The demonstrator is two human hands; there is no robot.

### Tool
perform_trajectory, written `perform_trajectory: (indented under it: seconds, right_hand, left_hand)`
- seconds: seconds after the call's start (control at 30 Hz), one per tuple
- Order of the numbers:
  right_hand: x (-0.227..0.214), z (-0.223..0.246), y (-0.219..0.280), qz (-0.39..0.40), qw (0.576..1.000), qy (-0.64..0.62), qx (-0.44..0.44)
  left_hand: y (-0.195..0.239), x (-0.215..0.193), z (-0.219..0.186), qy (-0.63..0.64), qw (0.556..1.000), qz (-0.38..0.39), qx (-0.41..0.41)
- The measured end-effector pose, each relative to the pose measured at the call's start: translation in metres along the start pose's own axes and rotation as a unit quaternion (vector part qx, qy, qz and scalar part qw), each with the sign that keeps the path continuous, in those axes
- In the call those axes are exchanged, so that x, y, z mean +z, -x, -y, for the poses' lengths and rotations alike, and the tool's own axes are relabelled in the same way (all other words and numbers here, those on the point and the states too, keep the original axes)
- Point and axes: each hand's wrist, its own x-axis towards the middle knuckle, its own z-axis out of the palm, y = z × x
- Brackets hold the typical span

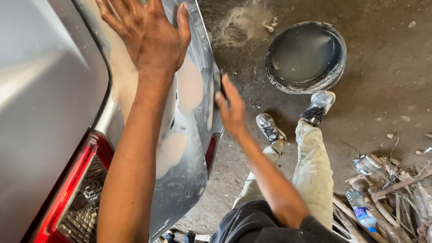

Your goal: The person sands the rear bumper of a silver car using a sanding block, repeatedly dipping it into a bucket of water. They work on the lower section and the area around the taillight, smoothing the surface.

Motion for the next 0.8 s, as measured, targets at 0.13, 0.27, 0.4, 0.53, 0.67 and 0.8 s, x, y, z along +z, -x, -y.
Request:
perform_trajectory:
  seconds: [0.13,0.27,0.4,0.53,0.67,0.8]
  right_hand:
    - [0.005,0.022,0.08,-0.01,0.999,-0.032,0.002]
    - [0.003,-0.026,0.013,0.012,1.0,-0.017,0.003]
    - [0.001,-0.019,0.031,0.009,1.0,-0.015,0.017]
    - [0.009,0.004,0.086,0.002,0.996,-0.076,0.037]
    - [0.011,-0.04,0.018,0.022,0.992,-0.066,0.109]
    - [0.007,-0.025,0.056,0.018,0.999,-0.01,0.043]
  left_hand:
    - [-0.007,-0.003,-0.005,0.01,1.0,0.007,-0.004]
    - [-0.005,0.0,-0.004,0.016,0.998,0.045,-0.039]
    - [0.002,0.007,0.004,-0.008,0.998,0.056,-0.031]
    - [-0.003,0.007,0.004,-0.018,0.998,0.05,-0.023]
    - [0.004,0.019,0.012,-0.02,1.0,0.008,0.007]
    - [0.006,0.03,0.022,-0.048,0.999,-0.009,0.016]
